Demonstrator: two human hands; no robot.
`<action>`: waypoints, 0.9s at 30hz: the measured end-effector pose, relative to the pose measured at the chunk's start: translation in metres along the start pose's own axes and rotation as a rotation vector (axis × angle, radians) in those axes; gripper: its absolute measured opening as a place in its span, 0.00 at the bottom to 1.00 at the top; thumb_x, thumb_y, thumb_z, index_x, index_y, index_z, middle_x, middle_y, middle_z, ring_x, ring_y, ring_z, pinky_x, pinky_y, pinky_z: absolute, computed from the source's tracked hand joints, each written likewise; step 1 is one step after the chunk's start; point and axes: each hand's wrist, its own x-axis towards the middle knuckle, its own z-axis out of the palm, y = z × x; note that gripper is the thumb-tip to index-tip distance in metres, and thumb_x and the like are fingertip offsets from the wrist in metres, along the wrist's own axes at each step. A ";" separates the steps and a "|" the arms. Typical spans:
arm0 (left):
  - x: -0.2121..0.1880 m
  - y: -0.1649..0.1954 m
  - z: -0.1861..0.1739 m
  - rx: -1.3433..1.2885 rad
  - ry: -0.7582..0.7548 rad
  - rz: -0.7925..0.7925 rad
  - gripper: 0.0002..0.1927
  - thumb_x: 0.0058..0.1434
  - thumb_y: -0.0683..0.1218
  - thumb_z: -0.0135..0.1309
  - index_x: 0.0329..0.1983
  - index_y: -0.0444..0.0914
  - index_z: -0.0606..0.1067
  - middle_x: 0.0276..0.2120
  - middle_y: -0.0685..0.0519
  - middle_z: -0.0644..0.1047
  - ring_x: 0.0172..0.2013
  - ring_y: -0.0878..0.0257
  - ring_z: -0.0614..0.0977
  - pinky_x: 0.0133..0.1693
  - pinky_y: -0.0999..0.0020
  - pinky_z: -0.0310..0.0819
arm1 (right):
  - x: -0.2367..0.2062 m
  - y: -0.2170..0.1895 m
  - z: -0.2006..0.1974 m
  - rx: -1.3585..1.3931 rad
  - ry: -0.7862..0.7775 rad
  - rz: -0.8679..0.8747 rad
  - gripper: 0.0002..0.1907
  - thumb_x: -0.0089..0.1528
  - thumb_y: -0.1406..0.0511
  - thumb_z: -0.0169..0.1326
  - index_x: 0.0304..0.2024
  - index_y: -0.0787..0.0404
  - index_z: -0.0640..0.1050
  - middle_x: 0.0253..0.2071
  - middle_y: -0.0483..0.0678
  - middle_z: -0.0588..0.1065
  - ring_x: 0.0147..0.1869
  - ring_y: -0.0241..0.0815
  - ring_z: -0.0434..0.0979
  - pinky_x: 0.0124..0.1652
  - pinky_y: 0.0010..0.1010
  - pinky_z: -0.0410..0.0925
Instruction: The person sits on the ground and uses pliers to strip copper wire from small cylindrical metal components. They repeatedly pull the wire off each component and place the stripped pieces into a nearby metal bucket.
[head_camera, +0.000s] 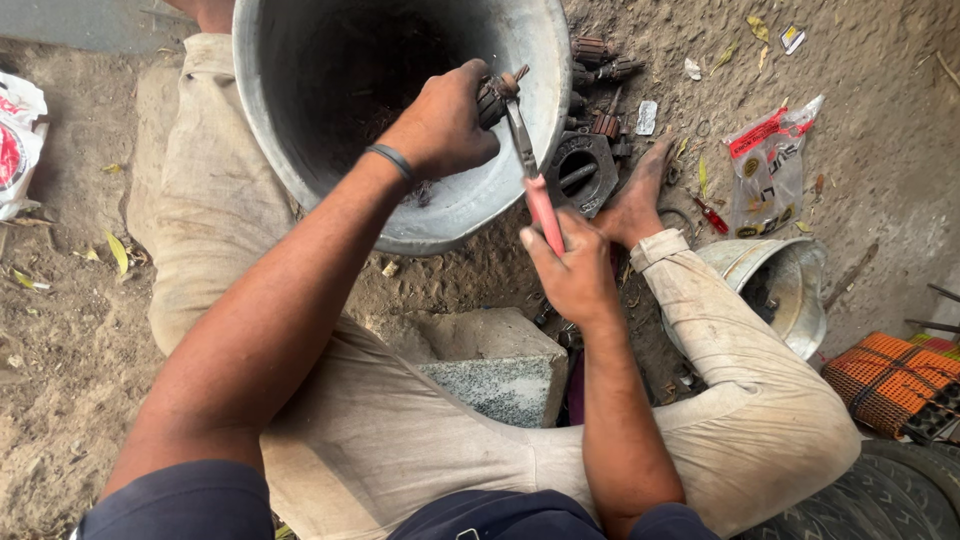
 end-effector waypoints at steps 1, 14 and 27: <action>-0.001 0.000 -0.007 -0.007 -0.047 0.050 0.35 0.47 0.40 0.63 0.60 0.24 0.67 0.30 0.46 0.79 0.31 0.62 0.82 0.37 0.68 0.80 | -0.001 0.002 -0.003 0.227 -0.079 0.088 0.10 0.66 0.64 0.59 0.40 0.68 0.78 0.34 0.56 0.76 0.35 0.44 0.79 0.36 0.36 0.71; -0.016 0.025 -0.014 -0.850 -0.567 0.203 0.14 0.60 0.39 0.58 0.50 0.33 0.75 0.20 0.58 0.73 0.15 0.73 0.70 0.16 0.76 0.62 | -0.005 -0.021 0.015 1.815 -0.593 0.078 0.11 0.66 0.65 0.57 0.50 0.62 0.77 0.36 0.59 0.76 0.32 0.49 0.79 0.31 0.37 0.75; -0.015 0.025 -0.022 -0.549 -0.293 0.054 0.15 0.55 0.37 0.57 0.47 0.34 0.74 0.20 0.59 0.73 0.16 0.73 0.73 0.16 0.74 0.67 | -0.008 0.011 0.014 1.098 -0.308 0.179 0.20 0.56 0.70 0.58 0.49 0.77 0.80 0.38 0.47 0.68 0.43 0.37 0.64 0.47 0.29 0.57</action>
